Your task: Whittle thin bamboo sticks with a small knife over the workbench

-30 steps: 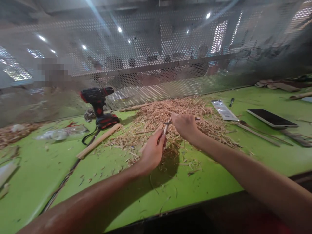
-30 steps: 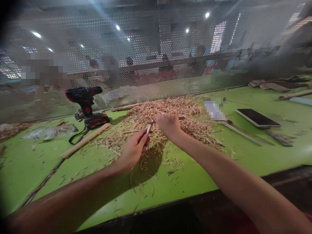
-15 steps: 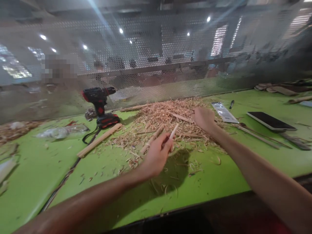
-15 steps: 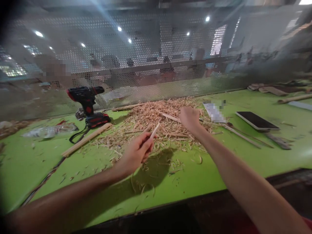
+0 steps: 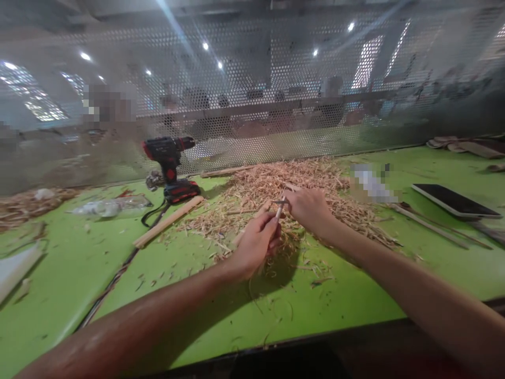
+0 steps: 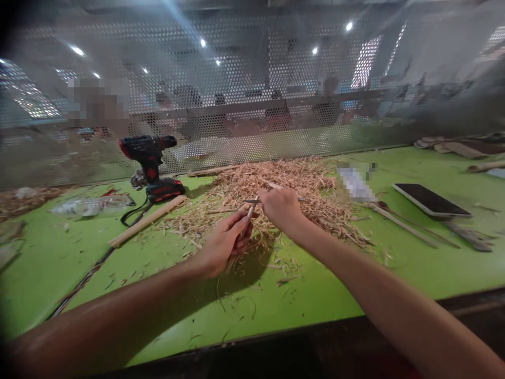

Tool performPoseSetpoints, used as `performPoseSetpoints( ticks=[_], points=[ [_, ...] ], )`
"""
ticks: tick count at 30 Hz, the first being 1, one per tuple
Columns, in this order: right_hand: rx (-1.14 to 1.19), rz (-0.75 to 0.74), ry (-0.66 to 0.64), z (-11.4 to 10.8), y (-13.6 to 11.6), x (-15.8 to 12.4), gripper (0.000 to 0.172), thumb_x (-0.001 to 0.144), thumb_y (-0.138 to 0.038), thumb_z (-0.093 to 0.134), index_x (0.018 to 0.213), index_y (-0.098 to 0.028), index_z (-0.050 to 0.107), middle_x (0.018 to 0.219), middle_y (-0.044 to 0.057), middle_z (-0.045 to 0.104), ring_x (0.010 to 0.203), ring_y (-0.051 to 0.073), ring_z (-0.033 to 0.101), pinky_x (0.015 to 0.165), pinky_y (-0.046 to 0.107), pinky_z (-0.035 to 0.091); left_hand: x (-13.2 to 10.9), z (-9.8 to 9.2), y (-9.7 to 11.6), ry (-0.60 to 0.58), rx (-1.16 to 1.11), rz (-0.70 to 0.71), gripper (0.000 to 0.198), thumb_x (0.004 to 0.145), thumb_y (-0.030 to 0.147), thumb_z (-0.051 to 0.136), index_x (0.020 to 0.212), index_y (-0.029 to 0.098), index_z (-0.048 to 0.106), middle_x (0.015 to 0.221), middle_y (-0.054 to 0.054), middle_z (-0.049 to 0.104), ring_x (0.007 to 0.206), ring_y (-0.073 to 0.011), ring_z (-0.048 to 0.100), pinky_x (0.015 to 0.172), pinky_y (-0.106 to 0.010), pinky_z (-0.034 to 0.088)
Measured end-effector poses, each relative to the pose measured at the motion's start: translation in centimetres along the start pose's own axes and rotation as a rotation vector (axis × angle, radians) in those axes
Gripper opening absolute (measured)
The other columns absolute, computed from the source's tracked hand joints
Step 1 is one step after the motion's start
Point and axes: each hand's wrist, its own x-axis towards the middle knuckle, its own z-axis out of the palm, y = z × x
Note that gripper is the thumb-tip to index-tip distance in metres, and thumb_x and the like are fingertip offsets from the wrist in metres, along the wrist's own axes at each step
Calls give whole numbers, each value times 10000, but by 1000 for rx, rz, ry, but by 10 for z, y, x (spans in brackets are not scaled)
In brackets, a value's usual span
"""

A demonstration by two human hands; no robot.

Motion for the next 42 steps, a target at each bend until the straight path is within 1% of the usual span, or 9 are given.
performPoseSetpoints(
  ticks=[8,10,14,17,20,22,24,30,42],
  points=[
    [-23,71,13,0,-7,3,371,1021,-114,356,1157,-142,700,923,164,783,845,271,721,650,303,394,3,-4,-5,-7,-79,52,148,920,280,696,950,148,637,726,52,450,498,-39,304,437,-187,174],
    [-28,131,-8,1,2,7,380,1020,-88,354,1145,-118,711,921,175,777,847,264,715,665,303,411,-2,-3,-6,-34,-29,64,189,916,318,718,977,146,670,706,54,451,495,-43,310,435,-199,183],
    [-14,279,-62,3,35,14,321,985,-71,439,1061,-73,751,945,188,765,805,231,679,681,301,416,-15,3,-7,-182,32,43,283,922,394,723,1076,158,708,638,68,418,468,-53,302,432,-222,205],
    [38,310,66,1,49,13,331,1010,-154,433,1044,-121,761,913,142,756,774,218,648,670,299,387,-13,4,-7,-160,-32,23,274,899,387,750,1052,169,685,635,72,424,464,-51,307,428,-211,207],
    [133,145,139,0,39,10,406,1033,-206,361,976,-168,761,800,77,723,686,192,591,632,287,346,-4,-1,-7,-84,-91,24,234,871,325,776,985,178,634,622,83,426,458,-47,331,422,-191,205],
    [138,12,105,0,26,6,396,1022,-211,369,972,-179,761,772,62,713,669,188,568,618,288,319,1,-3,-7,-48,-134,30,235,853,293,789,946,181,605,644,80,446,458,-40,340,418,-183,198],
    [101,-45,48,1,14,3,349,1001,-205,410,1008,-175,758,802,70,731,695,196,581,606,293,286,3,-4,-6,-24,-160,36,232,849,271,789,940,180,596,696,63,493,466,-34,355,418,-181,202],
    [3,-9,-24,3,1,0,376,1043,-186,354,1130,-162,718,923,116,782,772,215,665,589,293,257,0,-3,-2,4,-194,11,237,837,236,798,950,173,600,727,52,525,472,-26,353,429,-173,225],
    [-72,126,-2,6,-1,8,329,998,-65,384,1134,-134,675,935,192,780,937,295,742,705,309,443,4,-8,-4,12,-181,21,272,799,252,841,908,167,606,686,82,444,467,-14,291,430,-162,155]
  ],
)
